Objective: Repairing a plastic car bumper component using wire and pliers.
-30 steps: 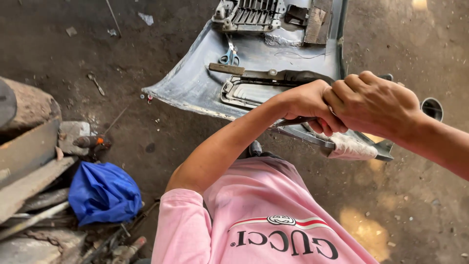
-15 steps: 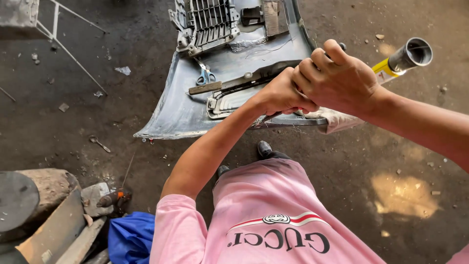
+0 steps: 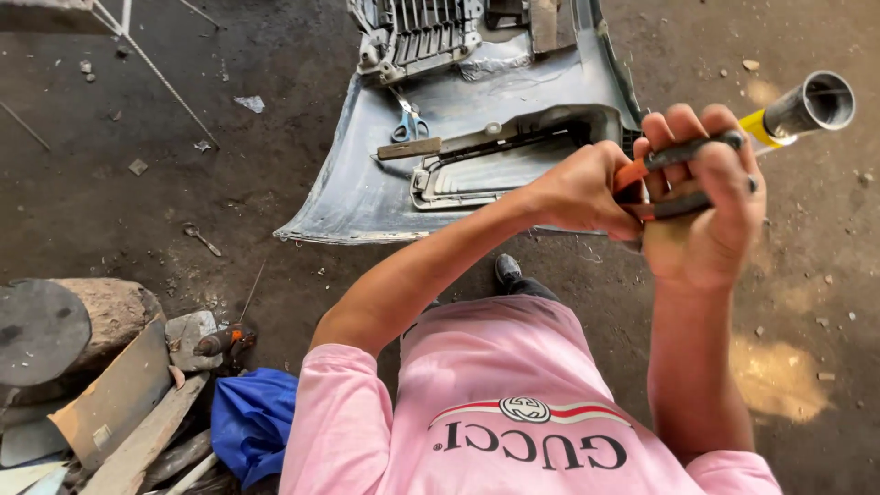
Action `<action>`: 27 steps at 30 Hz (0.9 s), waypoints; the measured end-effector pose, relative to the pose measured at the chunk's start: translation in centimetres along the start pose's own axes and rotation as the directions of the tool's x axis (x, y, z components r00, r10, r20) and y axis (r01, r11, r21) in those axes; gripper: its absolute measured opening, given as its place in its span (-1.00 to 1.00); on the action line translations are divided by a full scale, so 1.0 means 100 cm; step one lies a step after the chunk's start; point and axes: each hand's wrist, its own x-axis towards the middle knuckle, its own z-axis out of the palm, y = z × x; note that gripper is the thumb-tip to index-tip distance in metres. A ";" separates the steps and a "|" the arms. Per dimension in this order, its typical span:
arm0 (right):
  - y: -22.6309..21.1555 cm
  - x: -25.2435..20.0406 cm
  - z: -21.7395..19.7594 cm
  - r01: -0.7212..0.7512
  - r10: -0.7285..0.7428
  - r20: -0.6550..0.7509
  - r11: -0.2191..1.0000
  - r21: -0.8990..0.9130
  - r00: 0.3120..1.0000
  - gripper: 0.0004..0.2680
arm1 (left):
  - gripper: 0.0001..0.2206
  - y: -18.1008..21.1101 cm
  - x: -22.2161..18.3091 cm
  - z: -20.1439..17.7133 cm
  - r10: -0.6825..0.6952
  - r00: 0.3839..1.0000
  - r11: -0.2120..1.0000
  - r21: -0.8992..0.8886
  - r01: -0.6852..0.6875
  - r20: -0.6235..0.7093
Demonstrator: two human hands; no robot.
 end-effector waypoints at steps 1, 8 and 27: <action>0.004 0.004 -0.008 -0.004 0.004 0.010 1.000 0.003 1.000 -0.63 | -0.82 0.003 0.001 -0.002 0.002 1.000 1.000 0.003 -0.002 -0.010; 0.026 0.003 -0.065 0.128 -0.130 0.011 0.985 0.112 0.991 -0.83 | -0.62 0.012 -0.007 0.003 0.104 0.995 0.923 0.371 -0.097 0.000; 0.019 0.028 -0.092 0.114 -0.173 0.482 0.982 0.150 0.859 -0.73 | -0.86 -0.043 -0.137 -0.001 0.244 0.797 0.936 0.350 -0.043 -0.553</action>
